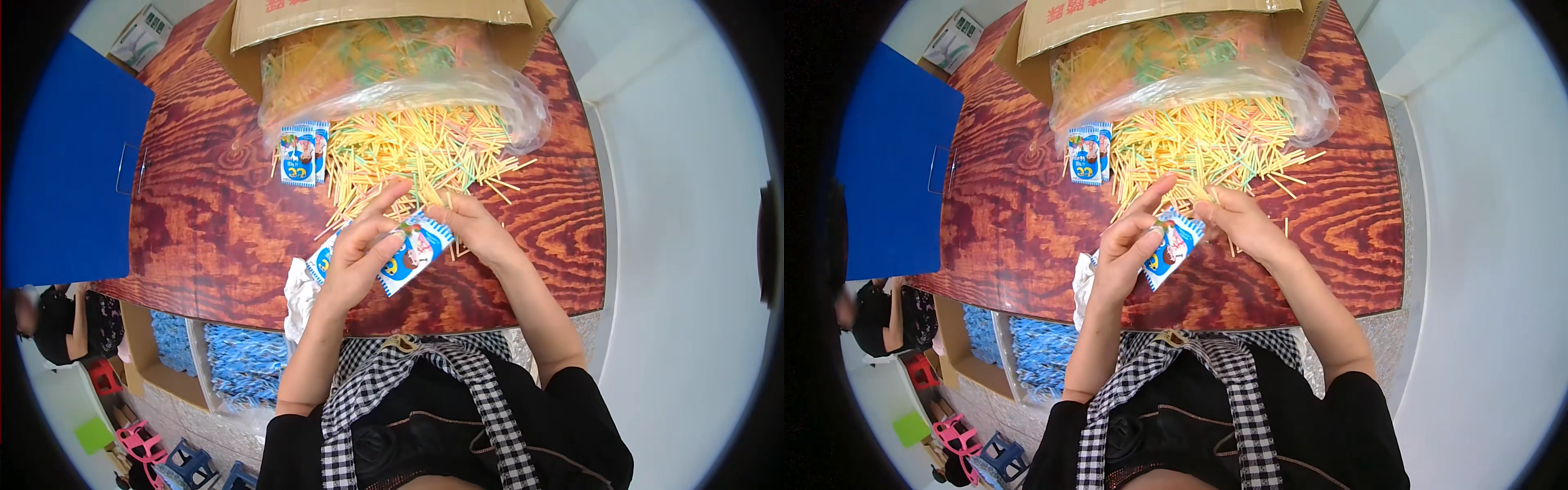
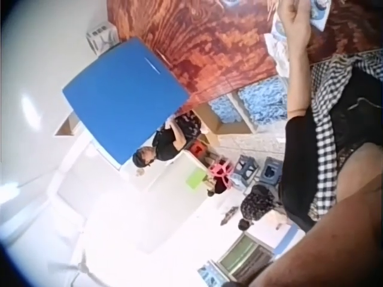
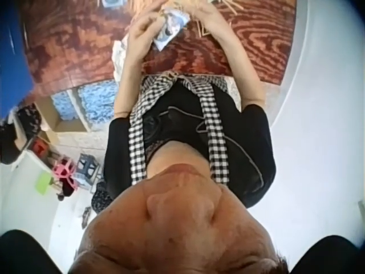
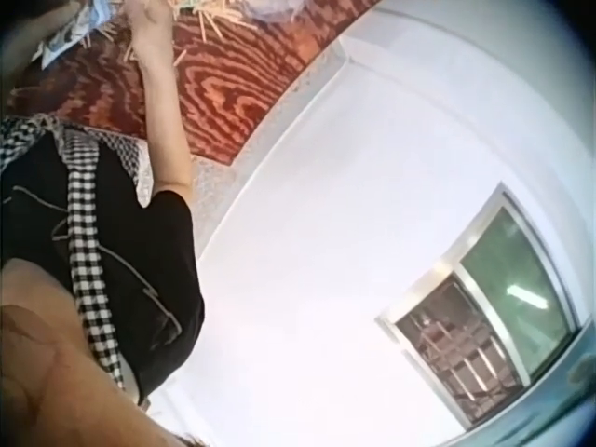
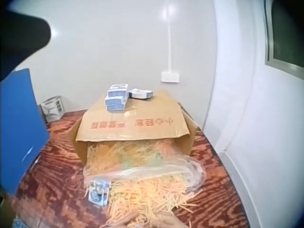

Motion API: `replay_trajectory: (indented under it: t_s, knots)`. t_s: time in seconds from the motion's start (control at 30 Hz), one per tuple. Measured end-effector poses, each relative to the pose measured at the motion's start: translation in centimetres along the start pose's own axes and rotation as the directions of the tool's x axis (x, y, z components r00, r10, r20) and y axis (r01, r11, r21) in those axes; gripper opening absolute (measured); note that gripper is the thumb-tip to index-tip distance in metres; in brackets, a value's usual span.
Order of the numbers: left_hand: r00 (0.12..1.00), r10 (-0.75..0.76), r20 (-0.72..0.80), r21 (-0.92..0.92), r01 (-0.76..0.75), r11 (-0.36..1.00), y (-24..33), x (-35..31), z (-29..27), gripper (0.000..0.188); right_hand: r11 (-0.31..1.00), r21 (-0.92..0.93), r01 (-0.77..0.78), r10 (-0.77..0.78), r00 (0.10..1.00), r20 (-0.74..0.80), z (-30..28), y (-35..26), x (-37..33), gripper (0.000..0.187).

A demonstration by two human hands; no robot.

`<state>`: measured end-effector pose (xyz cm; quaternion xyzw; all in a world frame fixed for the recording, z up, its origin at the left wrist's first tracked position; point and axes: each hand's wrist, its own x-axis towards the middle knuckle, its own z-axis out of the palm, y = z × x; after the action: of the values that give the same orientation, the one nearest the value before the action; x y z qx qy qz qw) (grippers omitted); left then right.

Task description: Packaging yellow toy sticks into small blue plastic bags.

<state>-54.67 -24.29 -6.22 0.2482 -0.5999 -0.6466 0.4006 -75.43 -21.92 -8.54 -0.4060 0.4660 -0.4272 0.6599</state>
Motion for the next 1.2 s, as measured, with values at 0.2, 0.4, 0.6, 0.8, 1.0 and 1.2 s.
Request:
replay_trajectory:
  t_s: [0.2, 0.4, 0.6, 0.8, 1.0, 1.2]
  knots:
    - [0.979, 0.042, 0.198, 0.398, -0.12, 0.909, 1.1, 2.1, 1.6, 0.01, 0.838, 0.49, -0.239, 0.106, 0.953, 0.283, 0.1, 2.0, -0.7, 0.027]
    - [0.881, -0.471, -0.045, -0.421, 0.411, 0.809, -1.3, 0.2, 1.5, 0.019, 0.744, 0.657, -0.123, 0.013, 0.985, 0.17, 1.4, 2.8, -0.7, 0.025]
    - [0.976, -0.217, 0.001, -0.996, 0.021, 0.091, -5.3, 0.2, 3.5, 0.025, 0.818, 0.351, 0.456, -0.384, 0.887, -0.257, 5.3, -0.8, -0.3, 0.013]
    - [0.87, -0.49, -0.049, -0.997, -0.013, 0.077, -4.3, -0.2, 4.9, 0.031, 0.779, -0.31, 0.545, -0.625, 0.715, -0.312, 6.6, 0.6, -1.1, 0.008]
    - [0.902, -0.432, -0.017, -0.994, 0.03, 0.101, -1.4, -0.1, 5.7, 0.035, 0.726, -0.413, 0.55, -0.664, 0.717, -0.213, 6.8, 0.3, -1.7, 0.01]
    - [0.762, -0.638, -0.113, -0.99, -0.031, 0.139, 2.2, 0.8, 6.8, 0.038, 0.705, -0.434, 0.56, -0.673, 0.723, -0.16, 6.8, 0.5, -2.1, 0.012]
